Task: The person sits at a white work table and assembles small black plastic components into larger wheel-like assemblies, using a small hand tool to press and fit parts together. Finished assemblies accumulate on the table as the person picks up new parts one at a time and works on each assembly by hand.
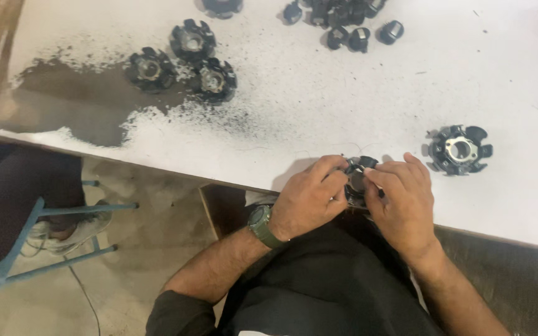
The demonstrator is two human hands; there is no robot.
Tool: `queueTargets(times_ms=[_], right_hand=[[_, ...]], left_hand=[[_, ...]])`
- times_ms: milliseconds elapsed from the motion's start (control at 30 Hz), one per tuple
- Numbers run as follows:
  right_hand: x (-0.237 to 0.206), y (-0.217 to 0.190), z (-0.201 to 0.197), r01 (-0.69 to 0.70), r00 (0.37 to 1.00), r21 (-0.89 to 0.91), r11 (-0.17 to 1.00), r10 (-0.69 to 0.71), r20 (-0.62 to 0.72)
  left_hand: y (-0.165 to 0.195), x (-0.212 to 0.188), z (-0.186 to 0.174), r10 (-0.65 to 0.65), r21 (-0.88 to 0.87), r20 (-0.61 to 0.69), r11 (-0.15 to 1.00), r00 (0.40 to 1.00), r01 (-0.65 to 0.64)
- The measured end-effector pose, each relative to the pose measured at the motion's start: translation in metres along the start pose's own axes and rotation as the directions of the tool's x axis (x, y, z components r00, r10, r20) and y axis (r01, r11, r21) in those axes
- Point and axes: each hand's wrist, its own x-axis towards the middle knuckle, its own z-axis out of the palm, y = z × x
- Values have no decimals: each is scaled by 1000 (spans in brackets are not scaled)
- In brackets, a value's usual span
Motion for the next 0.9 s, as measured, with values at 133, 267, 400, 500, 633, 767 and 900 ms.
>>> queueTargets(times_ms=[133,267,400,500,633,767,900], right_hand=[[1,22,-6,57,998,-52,997,-57,7],[-12,61,-23,-22,999,-222,975,14,-40],[-32,100,-36,-131,991,-269,954,128,-28],[-42,129,-46,-158,987,-342,926,146,-60],[-51,160,-59,-174,985,-415,893,165,-59],[-46,169,-60,-217,976,-377,900,201,-80],[-27,140,-58,-110,971,-323,940,33,-235]], left_hand=[[-26,11,-50,11,282,-131,959,991,26],[-94,44,-140,-86,644,-397,684,914,344],[-121,65,-151,-634,427,-230,617,739,662],[-107,59,-142,-346,329,-11,885,938,330],[-71,47,-114,-231,426,153,893,961,147],[-34,38,-62,-316,346,235,911,919,225],[-30,44,-49,-181,268,281,958,942,105]])
